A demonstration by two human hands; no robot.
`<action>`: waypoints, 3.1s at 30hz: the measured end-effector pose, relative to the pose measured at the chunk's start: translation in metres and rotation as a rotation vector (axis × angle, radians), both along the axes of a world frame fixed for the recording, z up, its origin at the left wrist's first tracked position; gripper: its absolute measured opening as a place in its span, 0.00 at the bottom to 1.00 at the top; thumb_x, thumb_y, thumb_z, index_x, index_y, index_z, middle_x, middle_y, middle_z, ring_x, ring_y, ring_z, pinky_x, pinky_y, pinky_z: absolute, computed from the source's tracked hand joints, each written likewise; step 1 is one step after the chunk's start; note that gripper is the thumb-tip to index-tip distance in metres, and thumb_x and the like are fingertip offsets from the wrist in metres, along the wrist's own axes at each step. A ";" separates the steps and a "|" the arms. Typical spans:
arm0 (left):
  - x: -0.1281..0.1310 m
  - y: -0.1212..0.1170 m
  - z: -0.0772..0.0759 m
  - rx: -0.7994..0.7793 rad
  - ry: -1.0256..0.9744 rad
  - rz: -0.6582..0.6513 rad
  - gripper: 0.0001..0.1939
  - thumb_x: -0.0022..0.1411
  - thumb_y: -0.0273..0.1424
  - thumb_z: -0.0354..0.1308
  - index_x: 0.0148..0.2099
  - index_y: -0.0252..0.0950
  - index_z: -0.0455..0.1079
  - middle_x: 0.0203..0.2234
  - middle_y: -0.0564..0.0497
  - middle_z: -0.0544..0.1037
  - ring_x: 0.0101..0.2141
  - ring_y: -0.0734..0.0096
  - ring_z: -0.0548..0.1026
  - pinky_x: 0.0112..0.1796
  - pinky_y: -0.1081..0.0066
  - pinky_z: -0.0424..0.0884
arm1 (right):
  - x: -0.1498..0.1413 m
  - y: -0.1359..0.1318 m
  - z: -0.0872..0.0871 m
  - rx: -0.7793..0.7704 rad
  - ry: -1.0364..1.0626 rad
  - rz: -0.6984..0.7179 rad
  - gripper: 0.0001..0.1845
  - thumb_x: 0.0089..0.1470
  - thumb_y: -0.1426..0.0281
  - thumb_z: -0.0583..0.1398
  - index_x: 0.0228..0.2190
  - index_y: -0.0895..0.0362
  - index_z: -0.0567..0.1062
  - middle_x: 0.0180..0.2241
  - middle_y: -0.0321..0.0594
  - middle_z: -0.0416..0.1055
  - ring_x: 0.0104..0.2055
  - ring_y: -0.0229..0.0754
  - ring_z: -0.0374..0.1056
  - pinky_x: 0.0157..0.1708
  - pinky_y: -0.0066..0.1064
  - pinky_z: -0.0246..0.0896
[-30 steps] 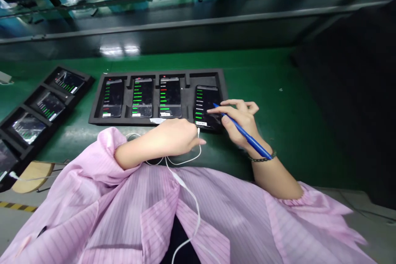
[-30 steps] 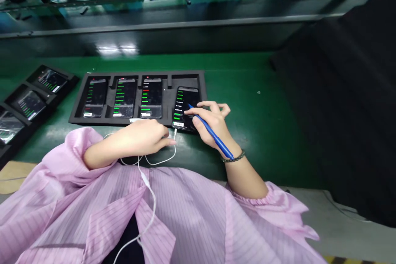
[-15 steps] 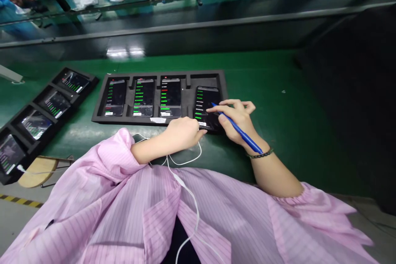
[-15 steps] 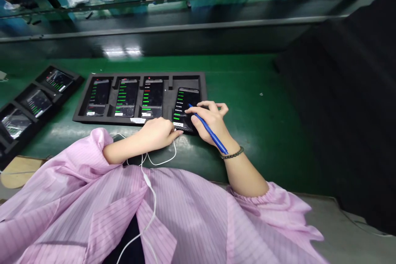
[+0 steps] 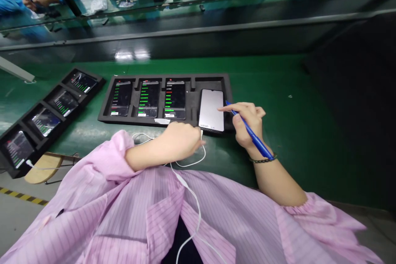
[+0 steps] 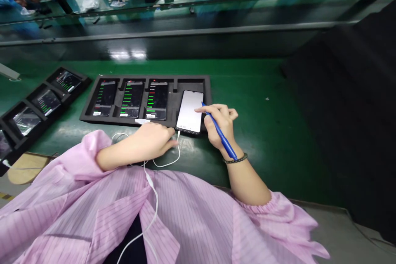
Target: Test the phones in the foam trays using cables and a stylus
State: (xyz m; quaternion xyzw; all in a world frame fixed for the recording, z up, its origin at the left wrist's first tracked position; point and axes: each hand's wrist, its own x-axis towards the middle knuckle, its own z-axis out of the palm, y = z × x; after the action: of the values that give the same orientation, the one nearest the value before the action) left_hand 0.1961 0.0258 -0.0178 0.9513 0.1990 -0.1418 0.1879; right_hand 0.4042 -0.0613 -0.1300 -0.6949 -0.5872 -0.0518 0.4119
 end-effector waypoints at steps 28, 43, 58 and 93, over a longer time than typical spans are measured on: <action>-0.098 -0.010 0.051 -1.061 -0.318 -0.432 0.26 0.64 0.57 0.56 0.22 0.45 0.75 0.36 0.54 0.84 0.39 0.69 0.83 0.41 0.73 0.76 | -0.002 0.006 -0.012 -0.054 -0.058 0.030 0.31 0.68 0.52 0.43 0.42 0.52 0.80 0.43 0.47 0.75 0.52 0.58 0.67 0.49 0.52 0.50; -0.052 0.019 0.027 -0.573 -0.292 -0.236 0.12 0.73 0.33 0.55 0.50 0.37 0.78 0.43 0.45 0.84 0.44 0.65 0.81 0.49 0.68 0.72 | -0.008 0.002 -0.005 -0.003 -0.050 0.104 0.27 0.65 0.53 0.46 0.42 0.51 0.81 0.43 0.46 0.74 0.52 0.58 0.67 0.50 0.51 0.48; 0.003 0.009 -0.032 -0.068 -0.075 0.075 0.22 0.74 0.44 0.51 0.41 0.34 0.80 0.36 0.41 0.83 0.39 0.56 0.82 0.40 0.64 0.74 | -0.015 0.001 -0.003 -0.096 -0.084 0.241 0.32 0.68 0.49 0.43 0.43 0.48 0.82 0.45 0.45 0.74 0.53 0.56 0.67 0.52 0.53 0.48; 0.030 -0.009 -0.044 0.053 0.041 0.225 0.21 0.71 0.31 0.47 0.44 0.29 0.82 0.36 0.36 0.83 0.44 0.47 0.82 0.44 0.59 0.75 | -0.006 -0.021 -0.007 -0.135 -0.227 0.016 0.18 0.62 0.53 0.63 0.45 0.53 0.75 0.48 0.46 0.77 0.50 0.57 0.66 0.51 0.50 0.49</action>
State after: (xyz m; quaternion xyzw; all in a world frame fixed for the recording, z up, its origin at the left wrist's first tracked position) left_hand 0.2258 0.0163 -0.0621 0.9245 0.3120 -0.1340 0.1733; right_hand 0.3981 -0.0828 -0.1367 -0.7060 -0.6377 -0.0874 0.2955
